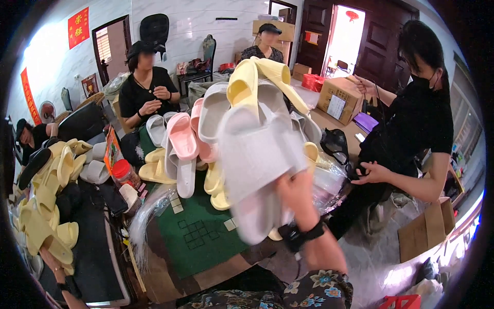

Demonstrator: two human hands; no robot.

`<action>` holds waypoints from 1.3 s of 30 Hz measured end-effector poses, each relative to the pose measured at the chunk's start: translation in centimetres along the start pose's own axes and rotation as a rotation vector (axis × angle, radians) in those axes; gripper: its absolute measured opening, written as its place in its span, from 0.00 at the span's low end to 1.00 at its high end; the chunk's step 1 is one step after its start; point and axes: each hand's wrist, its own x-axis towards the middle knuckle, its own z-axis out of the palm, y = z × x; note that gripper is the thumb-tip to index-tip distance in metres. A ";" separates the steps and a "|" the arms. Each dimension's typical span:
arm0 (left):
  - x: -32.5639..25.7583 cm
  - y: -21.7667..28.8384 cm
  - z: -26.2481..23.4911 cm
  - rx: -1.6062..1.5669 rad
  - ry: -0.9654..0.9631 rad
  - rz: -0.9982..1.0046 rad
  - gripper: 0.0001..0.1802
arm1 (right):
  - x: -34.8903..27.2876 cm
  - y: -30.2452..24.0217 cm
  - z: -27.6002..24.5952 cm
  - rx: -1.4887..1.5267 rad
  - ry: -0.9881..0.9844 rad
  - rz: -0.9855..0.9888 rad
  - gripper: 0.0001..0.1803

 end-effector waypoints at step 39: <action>-32.7 4.8 16.4 0.426 -1.077 0.076 0.34 | -10.5 0.9 6.1 0.104 -0.790 0.032 0.21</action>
